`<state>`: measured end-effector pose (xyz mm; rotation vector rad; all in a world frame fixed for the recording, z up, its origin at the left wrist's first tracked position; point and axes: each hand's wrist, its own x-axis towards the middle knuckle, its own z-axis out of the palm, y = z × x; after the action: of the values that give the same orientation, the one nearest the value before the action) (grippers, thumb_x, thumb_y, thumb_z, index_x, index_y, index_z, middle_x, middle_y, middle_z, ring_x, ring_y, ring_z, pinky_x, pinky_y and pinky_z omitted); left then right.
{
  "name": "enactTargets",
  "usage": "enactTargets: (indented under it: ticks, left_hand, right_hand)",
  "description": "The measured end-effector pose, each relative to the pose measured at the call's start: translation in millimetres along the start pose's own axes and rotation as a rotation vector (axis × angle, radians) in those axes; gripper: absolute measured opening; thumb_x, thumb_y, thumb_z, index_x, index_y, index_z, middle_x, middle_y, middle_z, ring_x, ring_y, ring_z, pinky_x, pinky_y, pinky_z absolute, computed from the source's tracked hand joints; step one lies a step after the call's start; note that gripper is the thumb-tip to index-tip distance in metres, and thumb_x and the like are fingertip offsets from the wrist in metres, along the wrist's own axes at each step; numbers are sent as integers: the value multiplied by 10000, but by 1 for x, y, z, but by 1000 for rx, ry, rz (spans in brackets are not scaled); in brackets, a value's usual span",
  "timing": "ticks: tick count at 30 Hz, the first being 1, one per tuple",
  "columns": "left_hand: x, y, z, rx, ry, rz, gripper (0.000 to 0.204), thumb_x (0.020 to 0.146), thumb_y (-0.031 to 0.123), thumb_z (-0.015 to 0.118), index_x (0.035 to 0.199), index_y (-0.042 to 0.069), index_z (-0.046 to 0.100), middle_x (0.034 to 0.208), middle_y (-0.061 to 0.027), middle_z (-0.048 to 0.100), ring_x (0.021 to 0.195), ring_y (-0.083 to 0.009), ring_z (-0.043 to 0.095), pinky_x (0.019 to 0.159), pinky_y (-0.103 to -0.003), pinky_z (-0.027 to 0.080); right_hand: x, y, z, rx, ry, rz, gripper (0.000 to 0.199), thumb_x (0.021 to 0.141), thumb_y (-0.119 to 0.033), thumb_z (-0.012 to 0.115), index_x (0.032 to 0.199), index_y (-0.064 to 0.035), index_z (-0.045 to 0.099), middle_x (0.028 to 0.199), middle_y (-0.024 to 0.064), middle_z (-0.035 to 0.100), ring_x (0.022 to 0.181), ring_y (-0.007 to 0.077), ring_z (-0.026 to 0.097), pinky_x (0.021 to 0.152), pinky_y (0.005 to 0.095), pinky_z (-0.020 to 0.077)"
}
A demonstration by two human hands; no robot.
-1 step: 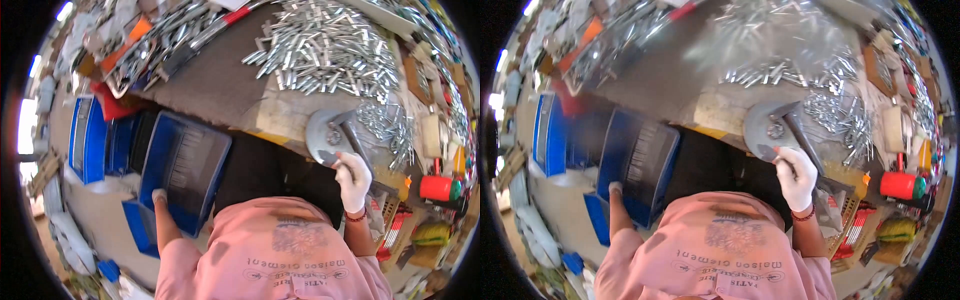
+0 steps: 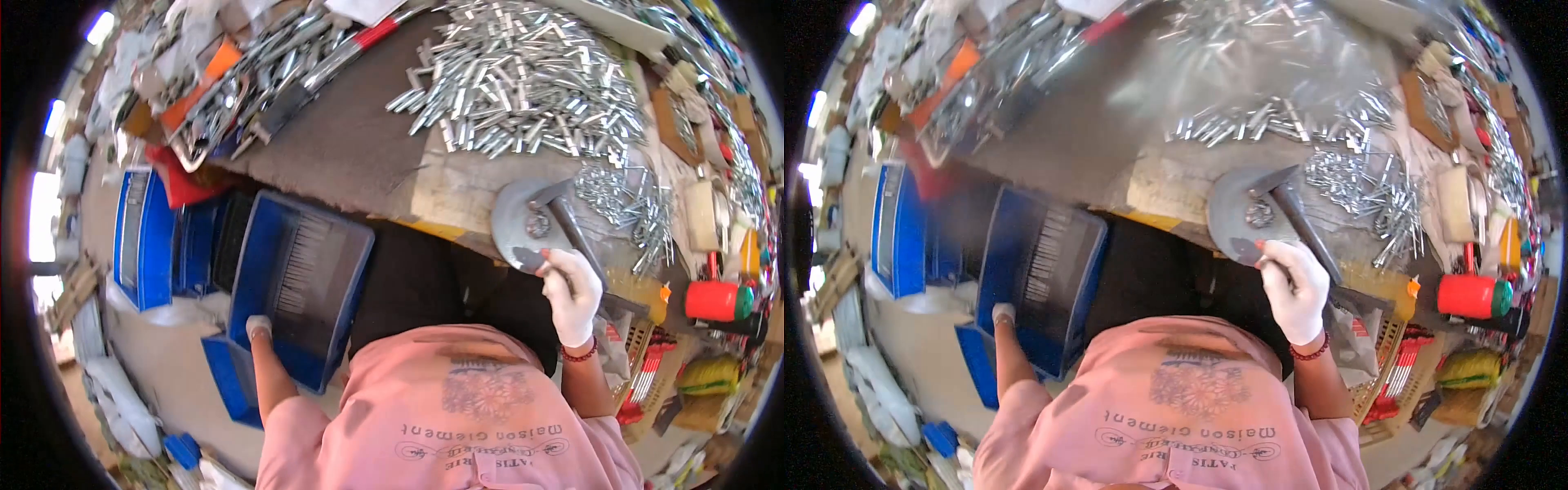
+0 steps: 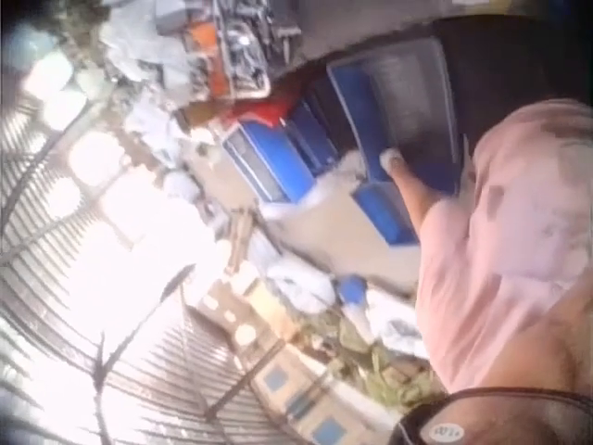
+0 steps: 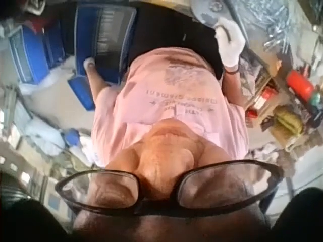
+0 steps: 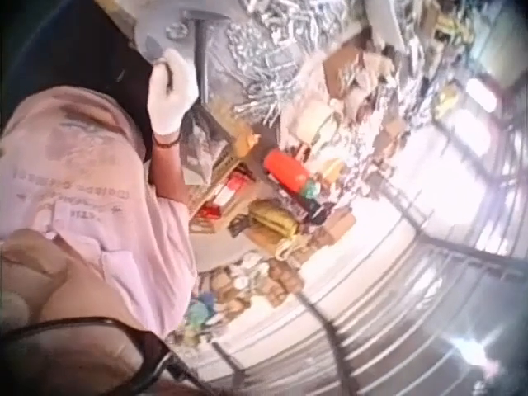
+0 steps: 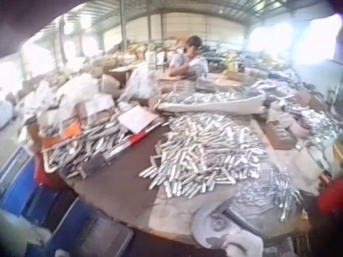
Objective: Assembling small metal pins into a circular base and securing them with a hammer.
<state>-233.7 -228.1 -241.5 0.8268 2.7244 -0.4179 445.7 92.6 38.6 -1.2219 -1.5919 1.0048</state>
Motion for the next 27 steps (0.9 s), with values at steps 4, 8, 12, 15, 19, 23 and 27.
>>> enactTargets:
  ticks: [4, 8, 12, 15, 19, 23, 27]
  left_hand:
    - [-21, 162, -149, -305, 292, 56, 331, 1019, 306, 594, 1119, 41, 765, 1130, -237, 760, 1059, -464, 717, 906, -527, 570]
    - [-102, 315, -326, -1146, 251, 555, 214, 1032, 167, 706, 1186, 19, 724, 1045, -19, 724, 846, -75, 646, 687, -241, 509]
    - [-180, 440, -390, -840, 309, 1164, 229, 950, 145, 778, 1147, 33, 745, 956, -54, 719, 896, -181, 700, 832, -337, 549]
    - [-192, 501, -393, -567, 316, 1213, 250, 901, 231, 819, 1088, 72, 768, 982, -123, 727, 916, -291, 719, 830, -393, 562]
    - [-185, 534, -382, -385, 404, 1252, 279, 847, 286, 855, 1011, 82, 760, 1008, -147, 730, 946, -370, 710, 832, -467, 565]
    - [-185, 526, -374, -450, 373, 1295, 247, 835, 239, 857, 995, 85, 750, 977, -142, 717, 924, -367, 709, 826, -467, 566]
    - [-202, 510, -366, -485, 397, 1261, 157, 847, 156, 822, 961, 89, 739, 960, -143, 710, 885, -354, 712, 804, -459, 568]
  right_hand:
    - [-6, -3, 3, -70, 12, -23, 236, 911, 126, 641, 1102, 31, 741, 891, 100, 695, 790, 158, 691, 710, 270, 532]
    - [-1, -4, -5, -129, 41, -122, 242, 902, 99, 657, 1108, 12, 748, 876, 121, 694, 786, 211, 699, 715, 307, 541]
    - [6, -11, -4, -228, -35, -259, 184, 903, -31, 729, 1085, -36, 757, 898, 134, 699, 799, 289, 698, 734, 369, 556]
    - [-6, -39, -17, -211, -138, -20, 183, 892, -49, 747, 1075, -44, 760, 921, 112, 711, 805, 266, 697, 723, 365, 549]
    - [10, -31, -69, -535, 285, -106, 142, 910, -133, 732, 1043, -91, 757, 1015, 119, 742, 949, 304, 739, 844, 398, 600]
    - [54, 8, -120, -731, 332, 72, 195, 950, -199, 681, 1096, -93, 753, 1059, 131, 761, 979, 311, 748, 889, 408, 595]
    - [113, 17, -122, -1052, 147, 346, 273, 950, -328, 654, 1030, -88, 757, 1073, 159, 767, 1021, 352, 737, 907, 450, 578]
